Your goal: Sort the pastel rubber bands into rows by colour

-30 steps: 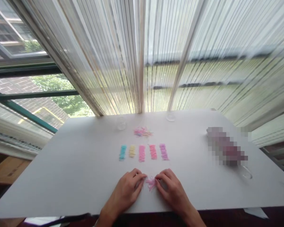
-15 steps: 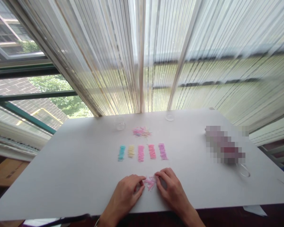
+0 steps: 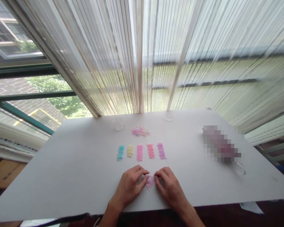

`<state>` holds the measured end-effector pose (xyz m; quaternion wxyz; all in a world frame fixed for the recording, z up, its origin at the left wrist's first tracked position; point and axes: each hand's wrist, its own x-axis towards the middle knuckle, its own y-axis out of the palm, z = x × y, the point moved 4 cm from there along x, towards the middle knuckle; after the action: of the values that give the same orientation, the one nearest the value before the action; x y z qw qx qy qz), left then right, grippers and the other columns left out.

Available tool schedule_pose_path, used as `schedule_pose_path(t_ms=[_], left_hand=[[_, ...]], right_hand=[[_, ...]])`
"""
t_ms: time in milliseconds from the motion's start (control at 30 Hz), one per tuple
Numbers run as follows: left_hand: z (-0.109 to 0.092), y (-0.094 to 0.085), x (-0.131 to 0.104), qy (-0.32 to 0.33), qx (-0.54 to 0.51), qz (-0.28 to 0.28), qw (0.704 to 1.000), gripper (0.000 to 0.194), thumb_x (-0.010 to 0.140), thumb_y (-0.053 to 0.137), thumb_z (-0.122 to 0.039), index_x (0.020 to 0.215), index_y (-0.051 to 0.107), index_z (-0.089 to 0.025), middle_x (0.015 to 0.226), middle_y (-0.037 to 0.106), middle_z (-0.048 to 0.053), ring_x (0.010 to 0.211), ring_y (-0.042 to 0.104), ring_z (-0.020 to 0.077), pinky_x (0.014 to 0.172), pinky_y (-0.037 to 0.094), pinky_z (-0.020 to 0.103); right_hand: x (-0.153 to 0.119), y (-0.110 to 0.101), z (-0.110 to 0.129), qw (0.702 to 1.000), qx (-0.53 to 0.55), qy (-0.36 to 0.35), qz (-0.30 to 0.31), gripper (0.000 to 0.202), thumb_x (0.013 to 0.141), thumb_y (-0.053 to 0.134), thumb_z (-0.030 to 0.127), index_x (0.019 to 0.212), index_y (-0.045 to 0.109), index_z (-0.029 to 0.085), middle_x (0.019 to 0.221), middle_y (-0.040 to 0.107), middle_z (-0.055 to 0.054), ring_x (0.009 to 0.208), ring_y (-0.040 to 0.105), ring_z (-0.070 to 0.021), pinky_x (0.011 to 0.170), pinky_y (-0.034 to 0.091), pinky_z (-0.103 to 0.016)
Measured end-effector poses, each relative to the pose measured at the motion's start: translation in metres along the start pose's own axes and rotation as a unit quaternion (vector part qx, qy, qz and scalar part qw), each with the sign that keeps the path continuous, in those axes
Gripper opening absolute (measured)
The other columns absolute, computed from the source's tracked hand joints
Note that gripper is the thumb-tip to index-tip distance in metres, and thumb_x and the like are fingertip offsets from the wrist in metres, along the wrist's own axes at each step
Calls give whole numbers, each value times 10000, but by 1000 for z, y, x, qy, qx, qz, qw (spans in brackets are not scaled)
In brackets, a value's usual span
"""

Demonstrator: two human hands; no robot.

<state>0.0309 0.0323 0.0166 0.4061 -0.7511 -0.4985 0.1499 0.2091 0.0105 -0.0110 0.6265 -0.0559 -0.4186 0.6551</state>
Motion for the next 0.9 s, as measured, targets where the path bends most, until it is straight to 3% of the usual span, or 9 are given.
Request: schedule_pose_path(t_ms=[600, 767, 900], left_hand=[[1, 6, 7, 9, 62, -2, 998, 139, 878, 673, -156, 932, 766, -245, 891, 698, 22, 742, 683, 167, 702, 533, 256], [-1, 4, 5, -2, 28, -2, 1000, 146, 894, 651, -163, 954, 756, -245, 906, 683, 26, 769, 685, 171, 708, 529, 258], [-3, 4, 5, -14, -25, -5, 1000, 134, 911, 621, -179, 946, 739, -233, 898, 667, 26, 776, 675, 159, 721, 529, 247]], right_hand=[[1, -5, -1, 998, 40, 52, -12, 154, 937, 546, 104, 915, 641, 223, 856, 615, -43, 812, 633, -214, 740, 564, -349], [1, -6, 1, 998, 53, 34, 21, 170, 926, 609, 124, 1046, 659, 232, 927, 628, -51, 875, 639, -223, 771, 573, -359], [1, -7, 0, 998, 61, 21, 21, 153, 936, 599, 109, 995, 666, 233, 912, 639, -45, 866, 646, -214, 765, 574, -346]])
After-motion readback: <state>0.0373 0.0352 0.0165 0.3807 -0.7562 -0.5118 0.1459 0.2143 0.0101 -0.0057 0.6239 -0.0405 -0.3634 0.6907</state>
